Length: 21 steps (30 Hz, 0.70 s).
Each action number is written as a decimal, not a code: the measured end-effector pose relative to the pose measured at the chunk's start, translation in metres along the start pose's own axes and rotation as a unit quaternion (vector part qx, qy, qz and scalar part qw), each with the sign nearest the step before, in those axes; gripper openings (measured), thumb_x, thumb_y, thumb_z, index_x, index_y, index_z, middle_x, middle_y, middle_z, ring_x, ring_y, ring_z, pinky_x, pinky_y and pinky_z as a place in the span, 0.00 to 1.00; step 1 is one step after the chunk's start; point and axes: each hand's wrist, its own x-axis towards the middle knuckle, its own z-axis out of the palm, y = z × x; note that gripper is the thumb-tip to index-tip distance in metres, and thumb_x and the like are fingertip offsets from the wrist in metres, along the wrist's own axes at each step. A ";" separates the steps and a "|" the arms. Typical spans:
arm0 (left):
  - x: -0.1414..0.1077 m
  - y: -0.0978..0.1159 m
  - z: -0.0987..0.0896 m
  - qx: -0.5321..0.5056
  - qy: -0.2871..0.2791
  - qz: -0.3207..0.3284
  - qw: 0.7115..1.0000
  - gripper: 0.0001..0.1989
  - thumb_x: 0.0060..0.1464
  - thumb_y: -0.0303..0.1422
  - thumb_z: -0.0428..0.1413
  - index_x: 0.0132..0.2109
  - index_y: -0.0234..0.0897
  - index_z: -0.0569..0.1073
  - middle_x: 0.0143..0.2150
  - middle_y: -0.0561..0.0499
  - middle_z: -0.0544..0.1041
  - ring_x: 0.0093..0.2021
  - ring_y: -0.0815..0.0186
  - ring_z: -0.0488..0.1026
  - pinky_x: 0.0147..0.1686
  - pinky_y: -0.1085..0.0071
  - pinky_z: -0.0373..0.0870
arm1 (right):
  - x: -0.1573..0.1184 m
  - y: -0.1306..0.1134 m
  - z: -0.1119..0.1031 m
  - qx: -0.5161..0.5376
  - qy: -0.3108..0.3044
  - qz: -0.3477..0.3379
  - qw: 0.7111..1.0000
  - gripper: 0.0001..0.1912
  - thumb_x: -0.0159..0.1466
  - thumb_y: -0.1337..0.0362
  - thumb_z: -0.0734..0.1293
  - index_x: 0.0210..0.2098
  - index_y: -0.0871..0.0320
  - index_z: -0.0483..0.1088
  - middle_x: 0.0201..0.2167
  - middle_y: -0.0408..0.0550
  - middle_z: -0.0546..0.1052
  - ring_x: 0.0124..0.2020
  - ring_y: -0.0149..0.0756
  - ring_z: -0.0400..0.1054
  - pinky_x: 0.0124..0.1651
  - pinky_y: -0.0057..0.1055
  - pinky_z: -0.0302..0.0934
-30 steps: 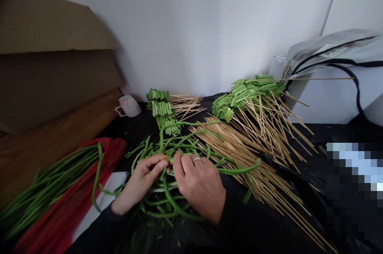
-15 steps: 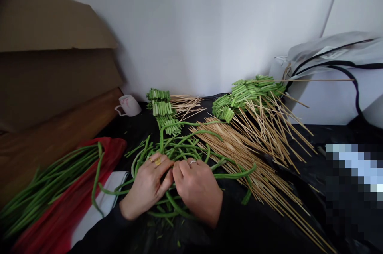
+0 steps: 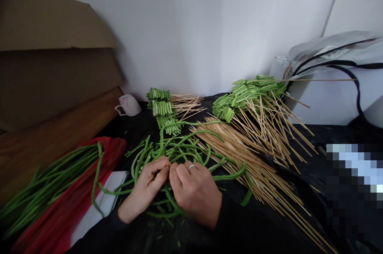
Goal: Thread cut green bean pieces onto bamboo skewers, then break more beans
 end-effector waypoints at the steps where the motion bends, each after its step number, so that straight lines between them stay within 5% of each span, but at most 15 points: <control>1: 0.000 -0.001 -0.002 0.013 -0.010 0.005 1.000 0.15 0.63 0.30 0.46 0.26 0.37 0.63 0.25 0.55 0.63 0.29 0.68 0.61 0.32 0.70 0.59 | 0.000 0.002 0.001 0.001 -0.011 0.016 1.000 0.12 0.65 0.73 0.61 0.46 0.70 0.71 0.27 0.47 0.68 0.28 0.36 0.61 0.29 0.36 0.51; 5: 0.003 -0.010 -0.013 0.104 -0.012 0.068 0.992 0.08 0.62 0.30 0.51 0.43 0.38 0.75 0.39 0.49 0.72 0.41 0.63 0.67 0.45 0.65 0.61 | -0.002 0.007 0.006 -0.003 -0.065 0.059 0.996 0.14 0.64 0.72 0.63 0.50 0.68 0.69 0.30 0.47 0.69 0.32 0.38 0.62 0.32 0.37 0.52; 11: 0.004 -0.017 -0.019 0.173 0.018 0.126 0.977 0.08 0.59 0.30 0.56 0.45 0.41 0.78 0.37 0.49 0.74 0.40 0.63 0.68 0.41 0.66 0.63 | -0.001 0.007 0.005 0.024 -0.081 0.047 0.995 0.08 0.64 0.73 0.61 0.41 0.63 0.71 0.29 0.47 0.68 0.34 0.40 0.60 0.35 0.39 0.51; 16: 0.002 -0.014 -0.015 0.127 0.033 0.126 0.983 0.08 0.58 0.29 0.57 0.43 0.37 0.79 0.36 0.48 0.75 0.38 0.65 0.71 0.42 0.69 0.66 | 0.000 0.007 0.004 0.064 -0.089 0.102 0.989 0.06 0.65 0.72 0.62 0.32 0.58 0.69 0.28 0.46 0.68 0.34 0.40 0.59 0.35 0.38 0.51; 21: 0.004 -0.007 -0.018 -0.044 0.032 0.036 0.998 0.05 0.55 0.31 0.60 0.38 0.38 0.81 0.35 0.49 0.77 0.36 0.66 0.73 0.38 0.72 0.67 | 0.005 0.005 -0.003 0.163 -0.024 0.127 0.978 0.08 0.67 0.71 0.60 0.36 0.61 0.71 0.28 0.48 0.70 0.35 0.40 0.61 0.38 0.37 0.55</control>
